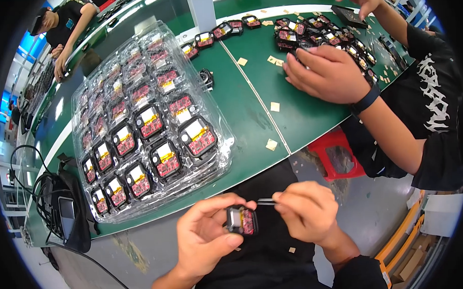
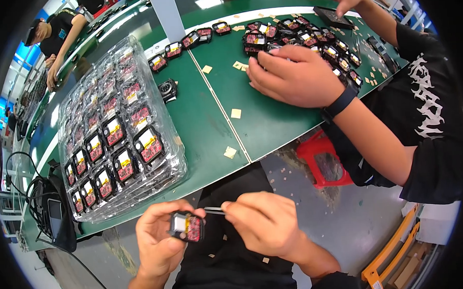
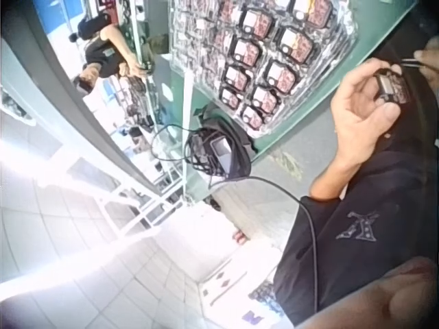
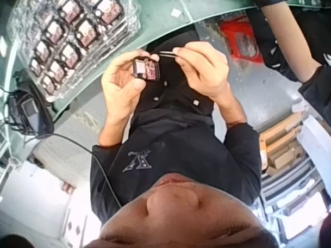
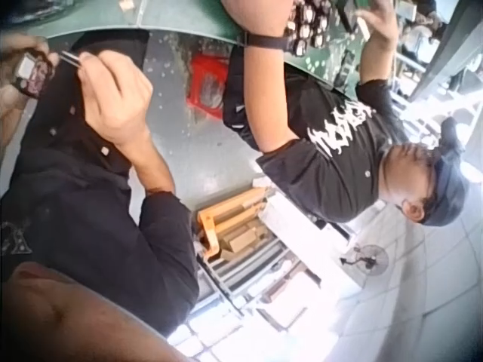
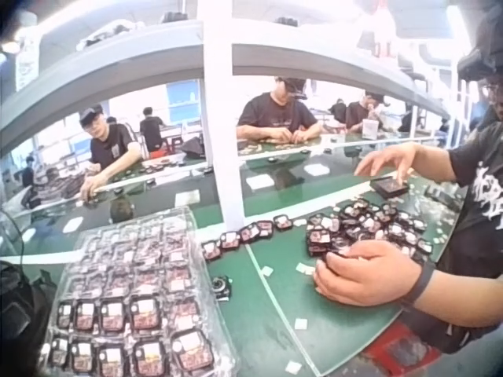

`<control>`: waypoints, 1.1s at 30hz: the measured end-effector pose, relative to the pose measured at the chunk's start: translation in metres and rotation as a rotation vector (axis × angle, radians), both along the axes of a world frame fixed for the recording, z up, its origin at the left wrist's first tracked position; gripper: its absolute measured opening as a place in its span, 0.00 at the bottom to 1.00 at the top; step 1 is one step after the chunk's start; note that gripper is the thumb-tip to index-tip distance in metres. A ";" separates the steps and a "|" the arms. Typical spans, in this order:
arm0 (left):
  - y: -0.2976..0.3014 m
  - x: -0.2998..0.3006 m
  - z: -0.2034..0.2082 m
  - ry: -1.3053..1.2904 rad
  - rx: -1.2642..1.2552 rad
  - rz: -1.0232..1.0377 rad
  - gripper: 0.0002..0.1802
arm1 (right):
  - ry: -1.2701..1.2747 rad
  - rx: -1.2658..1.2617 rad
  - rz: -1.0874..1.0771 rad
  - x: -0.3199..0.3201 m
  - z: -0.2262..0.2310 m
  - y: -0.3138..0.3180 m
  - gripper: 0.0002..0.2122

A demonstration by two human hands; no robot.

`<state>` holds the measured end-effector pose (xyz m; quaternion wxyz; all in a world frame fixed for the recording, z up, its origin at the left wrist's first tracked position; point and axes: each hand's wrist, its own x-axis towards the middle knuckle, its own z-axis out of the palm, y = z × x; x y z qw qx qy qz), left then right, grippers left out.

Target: Assembling small electronic modules, such as health sensors or smartwatches, by inserting components into a casing using a precision tool on an assembly line.

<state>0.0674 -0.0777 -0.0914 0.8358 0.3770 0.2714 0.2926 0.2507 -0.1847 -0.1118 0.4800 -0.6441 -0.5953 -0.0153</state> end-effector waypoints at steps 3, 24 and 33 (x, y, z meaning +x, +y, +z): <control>0.019 -0.013 -0.002 -0.289 0.208 -0.106 0.33 | 0.016 -0.079 -0.129 0.014 0.008 0.007 0.13; 0.154 0.056 0.093 0.753 1.331 -0.023 0.11 | -0.016 -0.141 -0.322 0.048 -0.002 0.074 0.05; 0.168 0.059 0.068 0.811 1.523 -0.042 0.07 | 0.042 -0.205 -0.326 0.051 0.005 0.076 0.03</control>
